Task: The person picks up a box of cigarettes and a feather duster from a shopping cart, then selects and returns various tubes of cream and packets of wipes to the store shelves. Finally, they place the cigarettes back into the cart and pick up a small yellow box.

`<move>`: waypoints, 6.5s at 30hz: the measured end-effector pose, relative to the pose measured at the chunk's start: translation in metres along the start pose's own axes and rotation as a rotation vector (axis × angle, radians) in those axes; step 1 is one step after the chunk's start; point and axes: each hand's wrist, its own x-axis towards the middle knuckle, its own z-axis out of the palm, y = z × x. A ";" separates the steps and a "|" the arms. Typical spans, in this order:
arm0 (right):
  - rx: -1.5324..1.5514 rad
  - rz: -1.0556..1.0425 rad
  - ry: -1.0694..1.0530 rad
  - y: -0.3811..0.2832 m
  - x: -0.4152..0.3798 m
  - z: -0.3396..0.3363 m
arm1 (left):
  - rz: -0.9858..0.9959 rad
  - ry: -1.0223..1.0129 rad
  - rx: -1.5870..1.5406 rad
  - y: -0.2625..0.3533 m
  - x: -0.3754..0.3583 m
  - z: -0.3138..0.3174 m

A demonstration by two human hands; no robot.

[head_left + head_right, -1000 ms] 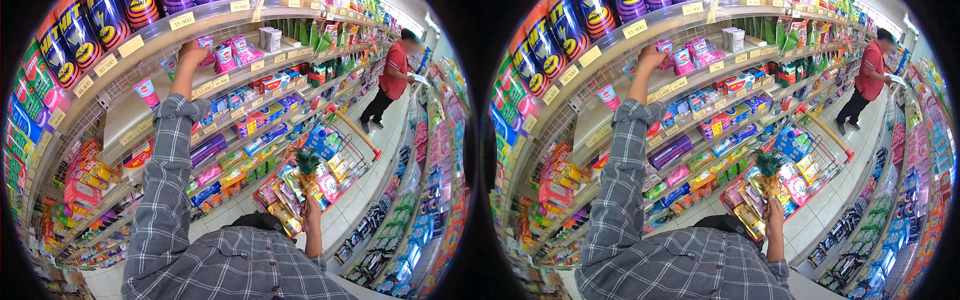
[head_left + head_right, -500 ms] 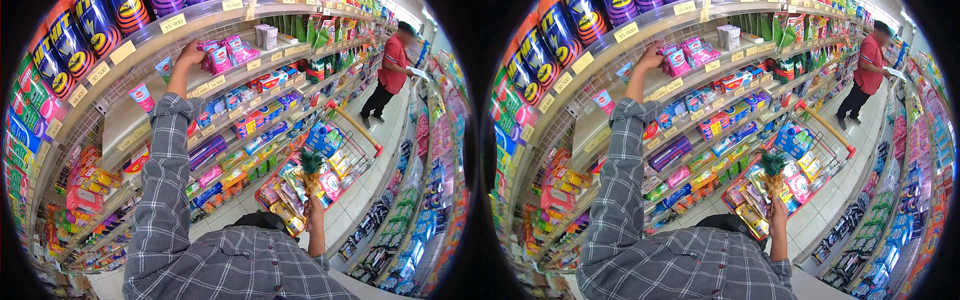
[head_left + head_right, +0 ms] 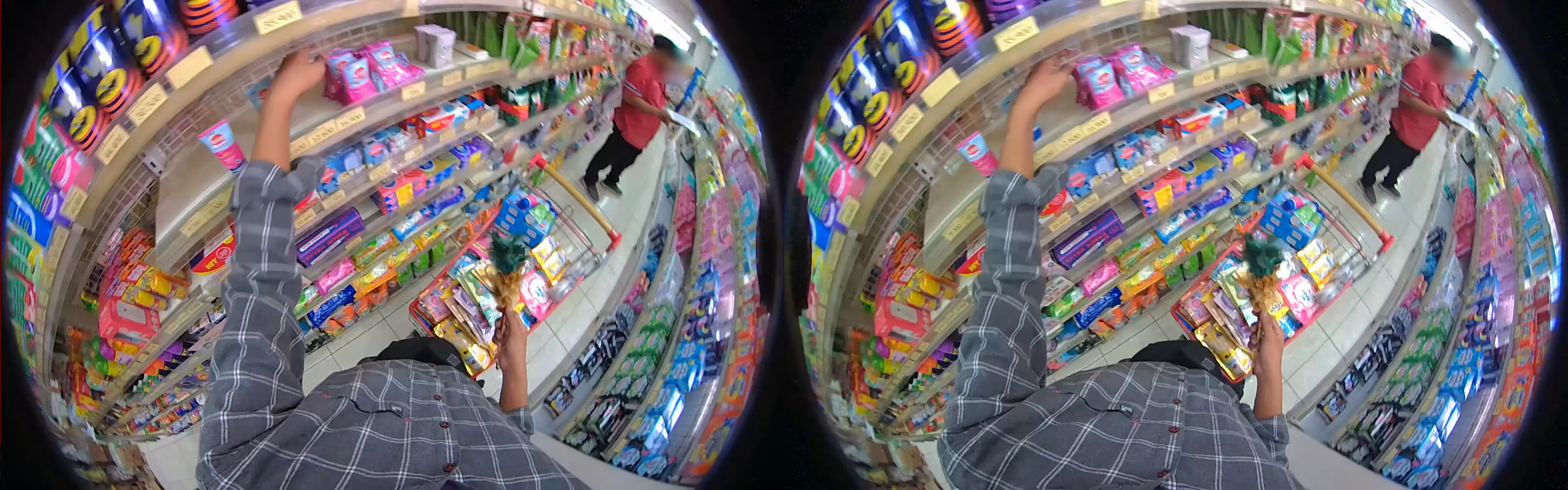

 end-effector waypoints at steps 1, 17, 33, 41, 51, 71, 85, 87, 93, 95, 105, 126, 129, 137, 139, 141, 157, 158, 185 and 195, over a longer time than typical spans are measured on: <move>0.011 -0.020 0.030 0.002 0.001 -0.004 | 0.083 0.036 -0.019 0.011 -0.014 -0.003; -0.539 -0.401 0.707 -0.013 0.066 -0.168 | -0.736 -0.893 -0.414 0.129 -0.522 0.078; -1.204 -0.188 0.653 -0.046 0.203 -0.206 | -0.815 -0.708 -0.485 0.226 -0.525 0.103; -0.646 -0.342 0.235 -0.023 0.180 -0.241 | -0.724 -0.728 -0.716 0.324 -0.517 0.153; -0.665 -0.071 -0.438 -0.096 0.050 -0.063 | -0.949 -0.280 -1.514 0.362 -0.432 0.194; -1.280 -0.254 -1.042 -0.117 0.038 -0.009 | -1.250 0.240 -2.257 0.266 -0.499 0.135; -1.382 -0.275 -0.799 -0.079 0.016 0.004 | -1.326 -0.063 -2.351 0.207 -0.500 0.130; -1.308 -0.408 -0.482 -0.077 0.025 -0.001 | -1.351 -0.028 -2.251 0.204 -0.505 0.130; -1.035 -0.198 -0.641 -0.086 0.014 0.001 | -1.243 0.078 -1.765 0.202 -0.505 0.114; -1.041 -0.116 -0.807 -0.082 -0.001 0.012 | -1.267 0.104 -1.844 0.196 -0.509 0.109; -0.961 -0.138 -0.797 -0.085 -0.005 0.067 | -1.231 0.177 -2.362 0.197 -0.555 0.098; -1.035 -0.185 -0.762 -0.048 -0.009 0.085 | -1.236 0.316 -2.220 0.203 -0.568 0.054; -1.095 -0.116 -1.118 -0.045 -0.017 0.076 | -1.323 0.404 -2.239 0.202 -0.580 0.061; -0.989 -0.362 -0.428 -0.002 0.082 -0.010 | -1.236 0.310 -2.142 0.210 -0.565 0.054; -1.074 -0.487 -0.254 -0.003 0.121 -0.054 | -1.232 0.305 -2.109 0.210 -0.573 0.061; -1.105 -0.597 -0.120 -0.012 0.137 -0.082 | -1.169 0.241 -2.113 0.207 -0.577 0.072; -1.023 -0.248 -0.932 -0.092 0.111 0.033 | -0.915 -0.079 -1.156 0.297 -0.395 0.199; -0.995 -0.246 -0.916 -0.106 0.126 0.039 | -0.927 -0.086 -1.164 0.302 -0.375 0.196; -0.900 -1.215 -1.071 -0.386 0.355 0.321 | -0.650 -0.100 -1.138 0.202 0.070 0.162; -1.066 -1.173 -0.869 -0.381 0.360 0.332 | -0.640 -0.125 -1.229 0.213 0.085 0.180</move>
